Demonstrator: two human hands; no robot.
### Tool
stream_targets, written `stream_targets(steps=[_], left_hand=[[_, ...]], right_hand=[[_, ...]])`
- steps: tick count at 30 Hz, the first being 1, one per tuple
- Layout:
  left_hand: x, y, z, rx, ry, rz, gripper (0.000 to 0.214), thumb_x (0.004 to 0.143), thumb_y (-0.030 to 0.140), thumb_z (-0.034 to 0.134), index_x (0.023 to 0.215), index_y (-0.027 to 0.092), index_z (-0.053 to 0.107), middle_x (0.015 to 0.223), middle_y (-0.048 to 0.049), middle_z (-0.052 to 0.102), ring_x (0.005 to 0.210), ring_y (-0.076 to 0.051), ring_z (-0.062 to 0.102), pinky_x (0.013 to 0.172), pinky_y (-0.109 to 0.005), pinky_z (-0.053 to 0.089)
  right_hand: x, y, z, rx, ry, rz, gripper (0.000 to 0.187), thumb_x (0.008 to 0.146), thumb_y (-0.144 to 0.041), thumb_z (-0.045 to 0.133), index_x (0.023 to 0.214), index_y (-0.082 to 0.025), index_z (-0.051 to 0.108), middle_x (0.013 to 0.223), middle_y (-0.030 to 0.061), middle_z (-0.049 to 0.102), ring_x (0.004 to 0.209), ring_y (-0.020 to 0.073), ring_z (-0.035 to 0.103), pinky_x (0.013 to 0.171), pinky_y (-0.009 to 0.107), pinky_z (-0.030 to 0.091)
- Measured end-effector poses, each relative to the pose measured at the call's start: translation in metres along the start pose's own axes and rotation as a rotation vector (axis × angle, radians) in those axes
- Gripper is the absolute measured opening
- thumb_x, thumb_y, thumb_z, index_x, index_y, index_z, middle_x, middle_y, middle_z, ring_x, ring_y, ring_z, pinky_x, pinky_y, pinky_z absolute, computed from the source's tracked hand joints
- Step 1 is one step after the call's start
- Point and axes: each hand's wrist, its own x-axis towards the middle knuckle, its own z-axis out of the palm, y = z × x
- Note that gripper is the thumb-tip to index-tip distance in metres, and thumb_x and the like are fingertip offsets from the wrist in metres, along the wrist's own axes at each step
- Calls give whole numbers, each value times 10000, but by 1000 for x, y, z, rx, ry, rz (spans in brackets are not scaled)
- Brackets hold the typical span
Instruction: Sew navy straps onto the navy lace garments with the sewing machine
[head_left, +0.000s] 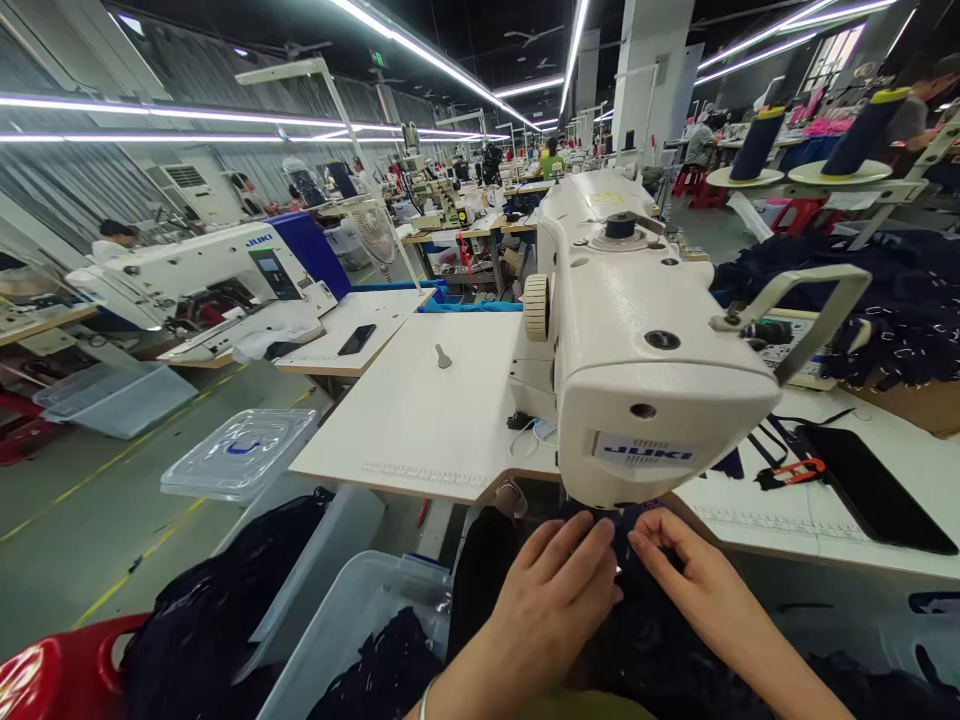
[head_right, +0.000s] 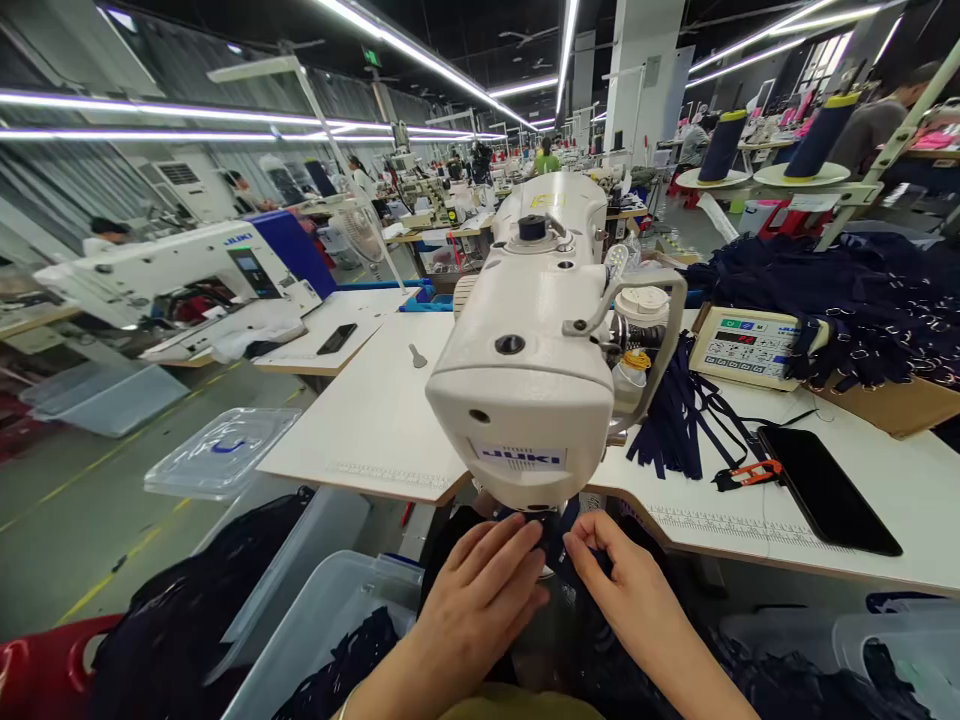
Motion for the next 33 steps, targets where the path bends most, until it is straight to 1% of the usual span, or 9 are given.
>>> stream_targets(steps=[3,7,10,13,17,20,23,30,33], left_hand=[[-3,0,6,30,-144,42,221,1002,293,475,1049,162,647,1323,-54,605,1257,-205,526,1050,-340,401],[-14,3,14,88,-138,1,289,995,325,499,1213,171,606,1399,-64,544,1336,-212,445,1118,-374,296],[-20,5,16,121,-140,-30,389,992,321,511,1365,209,508,1442,-50,501,1377,-199,390,1164,-392,192],[-22,6,16,165,-156,-32,413,986,326,523,1386,227,493,1487,-60,444,1409,-212,340,1177,-405,132],[-24,8,15,200,-132,-55,419,984,324,531,1387,214,497,1489,-66,440,1417,-212,323,1178,-397,96],[-24,9,15,212,-129,-78,422,986,341,524,1383,201,502,1485,-76,445,1411,-212,334,1175,-391,94],[-23,10,15,222,-145,-89,429,991,348,510,1391,192,493,1494,-87,429,1411,-220,334,1170,-394,102],[-22,12,14,263,-164,-84,438,1000,339,482,1403,168,476,1485,-115,437,1413,-244,330,1160,-403,142],[-23,13,16,263,-157,-88,443,997,329,486,1409,164,470,1484,-121,438,1414,-253,329,1160,-410,140]], right_hand=[[4,3,1,49,69,-40,297,949,-532,430,932,-252,527,829,12,585,799,184,591,665,268,494],[5,12,3,102,161,-94,294,944,-496,457,1082,-251,541,1025,70,634,971,213,620,782,304,537],[5,18,5,42,163,-133,317,936,-495,470,1092,-252,602,1137,95,609,1053,237,608,795,320,554],[8,21,7,-13,170,-154,333,940,-489,476,1083,-247,655,1213,108,580,1123,261,582,800,330,562],[13,16,8,-63,162,-265,298,958,-432,474,1053,-245,686,1109,97,623,1103,260,566,902,387,520],[17,13,8,-83,162,-310,297,968,-411,456,934,-245,700,984,83,646,1029,258,582,881,398,513],[20,15,9,-97,167,-305,312,966,-410,456,838,-241,685,915,74,647,978,256,594,870,402,507],[22,20,10,-90,144,-224,324,958,-451,453,830,-254,676,933,80,645,1015,267,591,821,376,522],[23,20,11,-101,179,-257,308,947,-436,466,827,-249,678,931,85,652,1011,276,584,847,409,507]])
